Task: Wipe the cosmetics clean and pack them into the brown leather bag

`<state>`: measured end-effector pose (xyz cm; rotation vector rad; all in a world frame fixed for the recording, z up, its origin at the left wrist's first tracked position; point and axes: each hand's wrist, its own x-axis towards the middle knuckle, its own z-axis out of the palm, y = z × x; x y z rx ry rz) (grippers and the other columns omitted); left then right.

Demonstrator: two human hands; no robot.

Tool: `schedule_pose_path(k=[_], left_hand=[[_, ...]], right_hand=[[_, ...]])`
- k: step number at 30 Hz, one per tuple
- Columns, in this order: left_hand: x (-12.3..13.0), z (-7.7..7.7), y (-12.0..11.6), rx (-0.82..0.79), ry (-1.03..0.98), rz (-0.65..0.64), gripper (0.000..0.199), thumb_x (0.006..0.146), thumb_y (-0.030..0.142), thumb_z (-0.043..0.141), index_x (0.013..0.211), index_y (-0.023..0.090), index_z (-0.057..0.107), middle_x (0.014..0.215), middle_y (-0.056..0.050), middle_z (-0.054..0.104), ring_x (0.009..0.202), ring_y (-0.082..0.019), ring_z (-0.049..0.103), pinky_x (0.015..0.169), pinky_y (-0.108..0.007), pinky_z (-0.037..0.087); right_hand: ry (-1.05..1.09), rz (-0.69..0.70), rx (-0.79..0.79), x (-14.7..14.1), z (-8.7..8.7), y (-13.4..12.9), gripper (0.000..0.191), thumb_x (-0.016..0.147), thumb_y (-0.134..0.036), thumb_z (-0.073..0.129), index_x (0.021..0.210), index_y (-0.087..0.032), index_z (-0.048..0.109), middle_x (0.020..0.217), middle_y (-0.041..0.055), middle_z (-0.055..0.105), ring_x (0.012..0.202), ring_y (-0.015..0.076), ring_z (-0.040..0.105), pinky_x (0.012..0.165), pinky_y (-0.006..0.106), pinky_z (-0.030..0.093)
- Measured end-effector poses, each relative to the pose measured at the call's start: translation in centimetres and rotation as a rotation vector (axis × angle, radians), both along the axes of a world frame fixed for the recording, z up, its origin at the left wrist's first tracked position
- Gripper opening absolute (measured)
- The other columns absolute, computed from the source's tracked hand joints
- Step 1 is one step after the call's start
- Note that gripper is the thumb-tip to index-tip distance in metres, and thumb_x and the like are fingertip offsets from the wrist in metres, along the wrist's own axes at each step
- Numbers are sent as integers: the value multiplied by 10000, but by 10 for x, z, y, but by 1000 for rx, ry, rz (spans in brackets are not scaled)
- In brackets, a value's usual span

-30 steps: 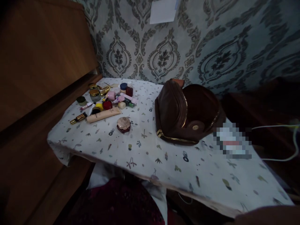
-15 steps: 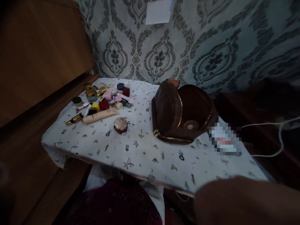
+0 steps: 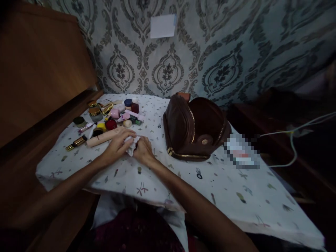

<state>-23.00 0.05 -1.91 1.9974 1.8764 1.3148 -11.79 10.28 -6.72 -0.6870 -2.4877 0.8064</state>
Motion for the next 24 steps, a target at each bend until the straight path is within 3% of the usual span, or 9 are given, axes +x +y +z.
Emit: schedule_pose_path(k=[3, 9, 13, 19, 21, 24], left_hand=[[3, -11, 5, -114, 51, -45, 296, 993, 337, 383, 1144, 201, 598, 1201, -109, 656, 1168, -233, 579, 1047, -384, 437], [-9, -7, 23, -285, 97, 114, 280, 977, 339, 400, 1108, 191, 599, 976, -76, 695, 953, -255, 649, 865, -371, 496], [-13, -8, 29, -198, 75, 216, 230, 969, 280, 384, 1052, 194, 581, 914, -58, 664, 905, -236, 622, 827, -347, 471], [-14, -14, 14, -175, 38, 198, 289, 1014, 343, 317, 864, 208, 522, 774, -14, 566, 752, -182, 549, 729, -306, 449], [-15, -17, 5, -193, 67, 208, 323, 1025, 385, 297, 906, 205, 538, 833, -31, 594, 810, -194, 571, 779, -324, 464], [-14, -22, -10, -223, 167, 260, 354, 1020, 432, 322, 1115, 182, 553, 1062, -100, 626, 1044, -253, 592, 923, -395, 471]], right_hand=[[2, -26, 9, 3, -3, -1, 436, 775, -377, 695, 1129, -125, 659, 1131, 154, 666, 1103, 316, 571, 935, 426, 461], [-73, -57, 37, 4, 2, -3, 415, 709, -454, 776, 962, -152, 644, 961, 94, 647, 971, 279, 578, 858, 391, 450], [-61, -12, 9, 5, 9, -4, 505, 684, -454, 818, 1035, -149, 621, 1036, 103, 654, 1043, 296, 555, 896, 413, 431], [-8, 39, 6, 10, 9, -4, 546, 643, -411, 849, 1074, -164, 624, 1071, 89, 657, 1064, 299, 550, 901, 413, 425], [21, 38, -5, 10, 7, -4, 565, 656, -406, 839, 1123, -174, 621, 1103, 88, 659, 1079, 297, 548, 917, 415, 424], [37, 45, -27, 11, 6, -4, 593, 664, -407, 838, 1171, -190, 618, 1135, 81, 659, 1100, 287, 542, 946, 406, 420]])
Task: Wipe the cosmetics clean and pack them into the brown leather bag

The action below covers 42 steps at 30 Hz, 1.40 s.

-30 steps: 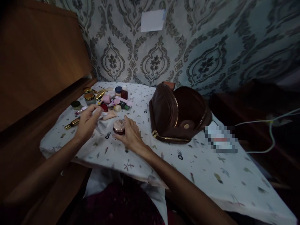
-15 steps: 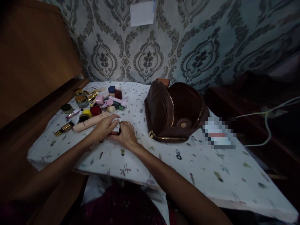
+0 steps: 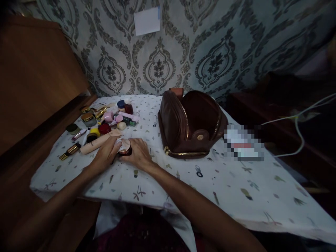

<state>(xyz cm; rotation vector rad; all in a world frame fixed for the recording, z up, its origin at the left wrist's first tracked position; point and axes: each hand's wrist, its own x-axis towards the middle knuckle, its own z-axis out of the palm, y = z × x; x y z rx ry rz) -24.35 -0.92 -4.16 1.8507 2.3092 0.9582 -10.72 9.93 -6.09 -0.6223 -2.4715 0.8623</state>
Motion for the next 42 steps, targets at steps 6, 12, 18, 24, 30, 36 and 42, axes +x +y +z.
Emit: schedule_pose_path(k=[6, 12, 18, 24, 30, 36, 42], left_hand=[[9, 2, -17, -122, 250, 20, 558, 950, 503, 515, 1390, 174, 413, 1288, -166, 555, 1233, -331, 542, 965, -455, 495], [8, 17, -16, -163, 74, -46, 538, 916, 487, 577, 1346, 182, 473, 1258, -144, 634, 1152, -326, 612, 968, -462, 492], [5, 17, -16, 6, -299, -141, 503, 871, 479, 628, 1262, 179, 532, 1211, -94, 657, 1120, -270, 604, 994, -390, 469], [9, 9, -15, 30, -523, -101, 598, 860, 492, 607, 1333, 167, 439, 1265, -101, 590, 1167, -276, 558, 1039, -404, 429], [27, 8, -30, 51, -318, -20, 462, 996, 424, 395, 1384, 183, 325, 1359, -134, 494, 1242, -252, 510, 1070, -423, 413], [28, 6, -24, -3, 385, 65, 361, 967, 305, 481, 1318, 255, 550, 1142, -109, 540, 1043, -253, 564, 771, -334, 514], [33, 25, 2, -5, 433, 56, 331, 986, 305, 446, 1245, 216, 633, 1079, -112, 558, 1031, -265, 534, 835, -377, 487]], right_hand=[[-21, -12, 2, 0, 2, 0, 490, 681, -328, 814, 1113, -165, 646, 1110, 100, 666, 1071, 288, 553, 936, 398, 426], [106, 43, -6, 2, 1, -1, 387, 687, -276, 768, 1043, -174, 658, 1026, 81, 675, 990, 267, 576, 883, 371, 448], [298, 153, -247, 6, 5, -6, 431, 664, -250, 703, 1070, -191, 567, 945, 6, 644, 848, 187, 598, 786, 305, 470], [411, 72, -314, 1, 0, -4, 512, 613, -295, 749, 1076, -178, 564, 1019, 33, 634, 928, 209, 603, 856, 344, 477], [392, -10, -251, -2, -8, 3, 545, 601, -286, 777, 1101, -180, 590, 1068, 66, 646, 1002, 247, 614, 914, 398, 483], [266, 16, -121, 1, -8, 1, 659, 546, -212, 812, 1153, -172, 558, 1110, 86, 609, 1056, 268, 593, 957, 425, 475], [235, 48, 14, 6, -10, -5, 483, 666, -220, 738, 1099, -192, 527, 1041, 45, 539, 912, 220, 577, 802, 362, 509]])
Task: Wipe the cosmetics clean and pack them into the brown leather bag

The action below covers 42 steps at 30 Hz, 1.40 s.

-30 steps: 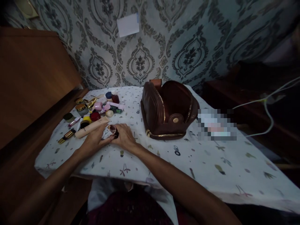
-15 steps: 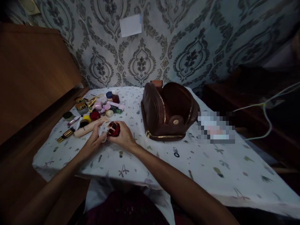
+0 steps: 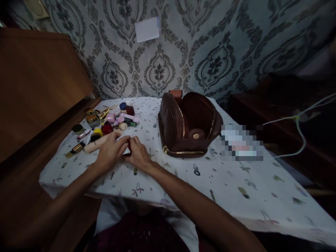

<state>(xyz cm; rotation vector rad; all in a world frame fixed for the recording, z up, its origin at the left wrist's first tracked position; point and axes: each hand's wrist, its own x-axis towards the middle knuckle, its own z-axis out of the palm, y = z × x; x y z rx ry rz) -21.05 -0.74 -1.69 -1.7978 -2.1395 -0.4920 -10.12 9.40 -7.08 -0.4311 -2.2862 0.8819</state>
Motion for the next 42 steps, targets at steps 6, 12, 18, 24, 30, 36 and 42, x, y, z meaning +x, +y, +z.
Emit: schedule_pose_path(k=[6, 12, 18, 24, 30, 36, 42], left_hand=[[-27, 6, 33, 69, -683, -107, 193, 881, 307, 522, 858, 177, 664, 831, -33, 595, 879, -212, 570, 841, -339, 468], [-35, -14, 31, 113, -1027, -93, 404, 908, 512, 440, 788, 176, 630, 739, -26, 633, 753, -195, 595, 732, -312, 505], [-17, -26, 11, 129, -1006, -149, 465, 951, 547, 414, 1137, 182, 635, 1192, -97, 672, 1186, -254, 569, 1077, -391, 412], [-24, -29, 9, 99, -768, -247, 493, 925, 514, 513, 1254, 148, 554, 1261, -150, 630, 1168, -290, 574, 1042, -422, 421], [-28, -24, 4, 102, -922, -279, 382, 987, 480, 407, 1162, 181, 570, 997, -66, 666, 980, -229, 608, 900, -351, 470], [-20, -25, 2, 214, -930, -114, 214, 1001, 408, 379, 1007, 217, 476, 808, 9, 541, 739, -158, 526, 706, -281, 435], [-24, -22, 3, 297, -779, -230, 176, 954, 364, 491, 951, 193, 530, 879, -14, 589, 849, -170, 542, 799, -285, 432]], right_hand=[[54, 92, -14, -3, -2, 1, 497, 679, -209, 735, 1126, -190, 520, 1094, 65, 538, 962, 219, 577, 835, 353, 506], [163, 53, -371, -7, -1, 7, 583, 573, -261, 818, 1078, -202, 535, 1037, 32, 626, 950, 214, 609, 867, 354, 495], [257, 62, -672, -8, 1, 14, 506, 553, -307, 821, 967, -201, 550, 957, 4, 655, 890, 185, 608, 869, 339, 483], [271, 251, -932, -2, 9, 13, 482, 519, -251, 861, 905, -201, 577, 814, -52, 618, 777, 128, 575, 777, 269, 483], [233, 383, -1326, 5, 20, 6, 468, 654, -441, 841, 1017, -209, 659, 882, -8, 682, 743, 142, 627, 585, 235, 502], [207, 302, -1532, 4, 17, 10, 319, 823, -477, 711, 1029, -237, 668, 852, -12, 706, 682, 153, 646, 528, 257, 524], [190, 304, -1597, 3, 13, 14, 406, 874, -611, 618, 876, -205, 642, 753, 3, 695, 674, 158, 651, 588, 282, 549]])
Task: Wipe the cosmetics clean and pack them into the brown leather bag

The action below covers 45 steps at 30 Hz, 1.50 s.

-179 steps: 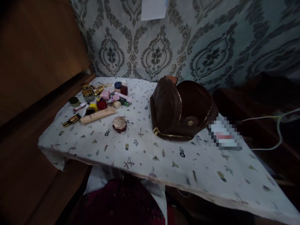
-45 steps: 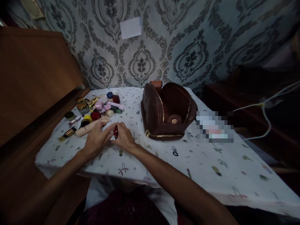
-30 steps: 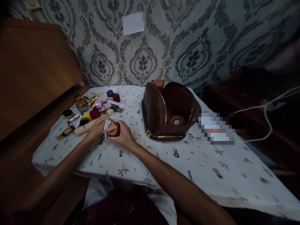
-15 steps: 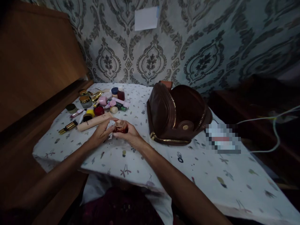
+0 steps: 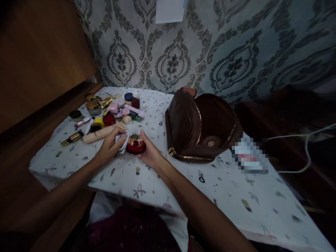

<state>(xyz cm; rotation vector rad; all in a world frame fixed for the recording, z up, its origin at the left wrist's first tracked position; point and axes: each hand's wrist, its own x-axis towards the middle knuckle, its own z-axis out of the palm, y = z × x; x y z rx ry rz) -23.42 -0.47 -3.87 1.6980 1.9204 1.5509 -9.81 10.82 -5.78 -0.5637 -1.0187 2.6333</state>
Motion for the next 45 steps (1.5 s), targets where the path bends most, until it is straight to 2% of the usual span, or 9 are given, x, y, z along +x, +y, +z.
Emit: schedule_pose_path(k=[3, 12, 18, 23, 25, 30, 35, 40, 45], left_hand=[[-2, 2, -1, 18, 27, -34, 182, 944, 358, 526, 958, 184, 576, 902, -30, 628, 883, -183, 572, 824, -295, 445], [-1, 5, -6, -5, 144, -148, 187, 960, 343, 537, 949, 190, 644, 885, -47, 663, 849, -188, 603, 799, -306, 462], [0, 6, -6, -9, 117, -125, 165, 949, 322, 537, 917, 189, 629, 877, -46, 662, 845, -190, 600, 801, -315, 462], [-4, 7, -7, 19, 62, -32, 169, 944, 333, 528, 905, 190, 609, 876, -35, 648, 841, -185, 591, 801, -313, 464], [-4, 7, -8, 21, 87, -3, 180, 947, 346, 523, 911, 192, 610, 877, -34, 646, 843, -188, 588, 804, -317, 468], [0, 4, -8, 77, 268, -9, 173, 962, 315, 527, 923, 191, 643, 862, -49, 626, 830, -185, 581, 788, -317, 473], [3, -1, -9, 62, 379, -43, 215, 986, 329, 508, 949, 189, 668, 849, -46, 593, 811, -168, 586, 749, -287, 474], [2, 0, -9, 69, 384, -68, 210, 989, 314, 511, 957, 180, 669, 853, -50, 595, 824, -168, 587, 758, -285, 475], [1, -1, -8, 39, 328, -62, 163, 974, 294, 534, 971, 188, 658, 870, -49, 615, 837, -172, 586, 769, -289, 479]], right_hand=[[-14, 3, -79, 1, 3, 2, 443, 887, -626, 591, 856, -187, 639, 742, 7, 699, 646, 144, 656, 571, 258, 544], [17, -119, -286, -2, 6, 11, 544, 863, -691, 567, 898, -154, 643, 718, 47, 714, 583, 148, 636, 495, 247, 549], [66, -100, -220, -1, 7, 9, 477, 874, -628, 610, 929, -157, 653, 764, 42, 725, 614, 137, 643, 526, 228, 549], [41, -26, -120, 2, 10, -2, 194, 904, -336, 637, 964, -157, 683, 853, 34, 740, 762, 157, 684, 638, 255, 576], [48, -14, -71, 2, 9, -5, 139, 879, -282, 659, 964, -177, 688, 888, 24, 740, 801, 161, 683, 658, 263, 574], [103, -91, 30, -2, 4, -6, 219, 833, -360, 744, 974, -201, 692, 941, 13, 733, 831, 148, 657, 723, 263, 565], [100, -180, -2, -4, 3, -3, 248, 811, -388, 775, 936, -190, 692, 865, 6, 719, 768, 134, 639, 674, 243, 557], [74, -244, -75, -3, 6, -1, 276, 759, -378, 822, 898, -181, 687, 817, 3, 709, 723, 130, 632, 597, 229, 543], [53, -205, -69, -2, 7, -1, 288, 756, -390, 822, 881, -178, 673, 762, -3, 693, 662, 120, 617, 528, 210, 521]])
